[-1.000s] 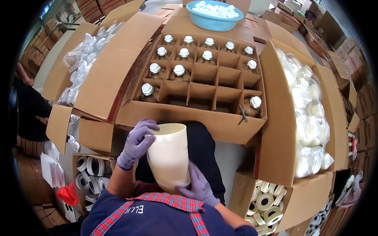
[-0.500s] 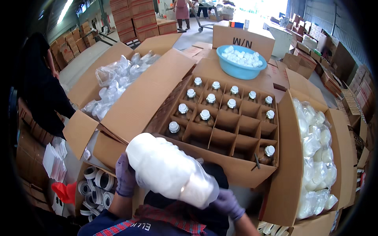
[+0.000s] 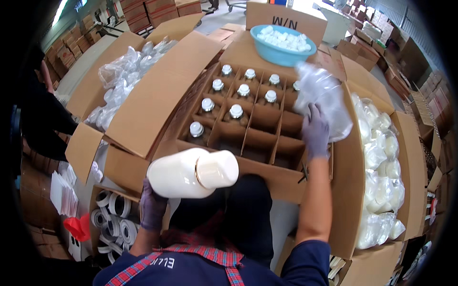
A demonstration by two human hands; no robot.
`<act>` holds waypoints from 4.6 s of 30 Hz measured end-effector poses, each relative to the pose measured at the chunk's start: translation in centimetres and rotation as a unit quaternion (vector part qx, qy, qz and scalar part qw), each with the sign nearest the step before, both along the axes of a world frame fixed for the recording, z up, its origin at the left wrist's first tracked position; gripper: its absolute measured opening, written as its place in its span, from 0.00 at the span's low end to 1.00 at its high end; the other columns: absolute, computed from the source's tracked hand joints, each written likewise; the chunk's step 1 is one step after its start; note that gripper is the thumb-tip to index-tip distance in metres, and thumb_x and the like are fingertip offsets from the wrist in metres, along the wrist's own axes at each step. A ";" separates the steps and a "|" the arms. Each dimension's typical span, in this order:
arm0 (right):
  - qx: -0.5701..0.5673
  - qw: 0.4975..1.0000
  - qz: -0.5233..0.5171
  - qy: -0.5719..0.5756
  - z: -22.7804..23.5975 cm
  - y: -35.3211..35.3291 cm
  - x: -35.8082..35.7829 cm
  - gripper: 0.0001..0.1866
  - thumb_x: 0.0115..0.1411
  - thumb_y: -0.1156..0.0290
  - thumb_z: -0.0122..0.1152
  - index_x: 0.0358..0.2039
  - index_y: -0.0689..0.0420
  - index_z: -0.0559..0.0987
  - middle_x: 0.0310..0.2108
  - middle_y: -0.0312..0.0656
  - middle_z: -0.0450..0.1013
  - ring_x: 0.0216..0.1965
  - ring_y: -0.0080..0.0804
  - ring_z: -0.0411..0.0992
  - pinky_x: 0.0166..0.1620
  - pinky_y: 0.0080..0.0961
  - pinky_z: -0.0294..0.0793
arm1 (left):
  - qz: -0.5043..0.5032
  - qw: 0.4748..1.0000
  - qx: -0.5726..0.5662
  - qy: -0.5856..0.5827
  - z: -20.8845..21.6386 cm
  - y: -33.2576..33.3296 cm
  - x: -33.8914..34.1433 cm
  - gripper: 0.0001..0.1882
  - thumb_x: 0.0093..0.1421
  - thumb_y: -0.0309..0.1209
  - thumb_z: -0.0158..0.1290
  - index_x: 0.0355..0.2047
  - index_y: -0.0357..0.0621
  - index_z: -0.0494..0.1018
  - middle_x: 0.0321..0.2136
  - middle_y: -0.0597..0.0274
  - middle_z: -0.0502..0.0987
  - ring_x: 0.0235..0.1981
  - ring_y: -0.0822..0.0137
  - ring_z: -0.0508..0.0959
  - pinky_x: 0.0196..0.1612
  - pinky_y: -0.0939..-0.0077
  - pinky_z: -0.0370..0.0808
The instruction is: The person assembles white thermos-style containers by inserting black rubber seals, screwing on lids, and placing each unit into a plastic bag. The person then places the packaged units into a cardboard box with dividers.
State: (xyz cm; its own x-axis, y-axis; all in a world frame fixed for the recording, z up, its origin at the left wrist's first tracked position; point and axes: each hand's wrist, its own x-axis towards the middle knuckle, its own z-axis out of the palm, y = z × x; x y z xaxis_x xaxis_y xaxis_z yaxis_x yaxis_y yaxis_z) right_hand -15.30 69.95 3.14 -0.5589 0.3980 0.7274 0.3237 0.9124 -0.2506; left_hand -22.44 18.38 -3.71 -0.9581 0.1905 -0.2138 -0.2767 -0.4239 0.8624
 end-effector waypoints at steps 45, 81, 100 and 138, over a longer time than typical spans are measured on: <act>-0.020 0.962 0.274 -0.009 8.7 -17.2 -2.9 0.46 0.45 0.53 0.78 0.60 0.63 0.69 0.57 0.59 0.65 0.54 0.60 0.71 0.55 0.43 0.73 | -0.390 0.890 0.235 0.032 4.0 16.8 -8.0 0.41 0.67 0.38 0.49 0.73 0.42 0.42 0.64 0.48 0.64 0.62 0.60 0.70 0.63 0.62 0.70; -0.595 0.795 0.104 -0.051 -8.6 -27.0 25.0 0.35 0.64 0.60 0.64 0.68 0.56 0.64 0.66 0.47 0.65 0.65 0.39 0.65 0.66 0.40 0.65 | -0.378 0.814 -0.006 0.441 8.4 10.9 7.7 0.40 0.50 0.39 0.71 0.59 0.37 0.67 0.53 0.45 0.72 0.53 0.49 0.76 0.55 0.61 0.75; -0.528 0.779 0.313 -0.126 4.4 -20.5 18.8 0.43 0.62 0.44 0.57 0.67 0.64 0.63 0.66 0.58 0.62 0.64 0.52 0.65 0.65 0.42 0.66 | -0.343 0.911 -0.212 0.086 -3.7 0.5 10.3 0.28 0.67 0.41 0.46 0.60 0.33 0.64 0.53 0.44 0.74 0.54 0.57 0.77 0.57 0.66 0.73; -0.352 0.816 -0.431 -0.156 -11.6 -26.1 43.9 0.24 0.42 0.67 0.72 0.40 0.62 0.76 0.41 0.55 0.75 0.41 0.54 0.74 0.46 0.42 0.75 | -0.480 0.689 -0.174 0.515 11.2 7.4 7.3 0.23 0.57 0.41 0.62 0.47 0.36 0.78 0.49 0.43 0.78 0.49 0.43 0.78 0.56 0.48 0.74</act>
